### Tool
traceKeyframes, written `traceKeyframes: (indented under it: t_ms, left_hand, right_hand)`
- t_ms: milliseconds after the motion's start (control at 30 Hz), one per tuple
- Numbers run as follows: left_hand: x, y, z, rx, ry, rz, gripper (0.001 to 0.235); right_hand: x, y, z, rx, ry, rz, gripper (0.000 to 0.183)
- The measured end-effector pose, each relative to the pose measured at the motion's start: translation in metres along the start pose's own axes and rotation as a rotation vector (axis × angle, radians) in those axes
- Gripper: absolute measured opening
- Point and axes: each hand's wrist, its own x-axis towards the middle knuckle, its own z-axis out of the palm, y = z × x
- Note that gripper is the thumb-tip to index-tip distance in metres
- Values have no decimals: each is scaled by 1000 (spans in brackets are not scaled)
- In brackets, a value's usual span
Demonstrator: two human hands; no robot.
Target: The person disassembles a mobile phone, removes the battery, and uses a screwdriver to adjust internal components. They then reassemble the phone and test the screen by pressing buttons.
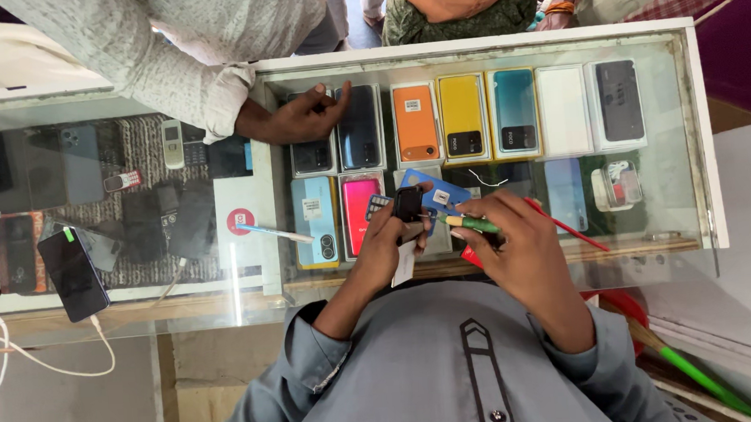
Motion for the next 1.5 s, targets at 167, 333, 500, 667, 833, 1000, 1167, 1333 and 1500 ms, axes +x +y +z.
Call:
traceKeyframes:
  t_ms: [167, 333, 500, 667, 833, 1000, 1167, 1333, 1500]
  left_hand:
    - [-3, -2, 0, 33, 34, -16, 59]
    - [0, -2, -2, -36, 45, 0, 58]
    - [1, 9, -9, -106, 82, -54, 60]
    - [-3, 17, -10, -262, 47, -146, 66]
    - [-1, 14, -14, -357, 19, -156, 67]
    - [-3, 5, -14, -282, 22, -90, 64]
    - [-1, -1, -1, -235, -4, -41, 63]
    - [-4, 3, 6, -91, 12, -58, 64]
    - [-1, 3, 6, 14, 0, -45, 66]
  right_hand:
    - [-4, 1, 0, 47, -62, 193, 29]
    - [-5, 6, 1, 32, 20, 44, 24]
    - [-8, 6, 3, 9, 53, 110, 23]
    - [-12, 15, 5, 74, 26, 107, 23]
    - [-25, 32, 18, 225, 26, 297, 23]
    - [-27, 45, 36, 716, 78, 427, 39]
    - [-13, 36, 58, 528, -23, 307, 16]
    - [-5, 19, 65, 296, -43, 222, 14]
    - [-4, 21, 63, 157, -5, 110, 14]
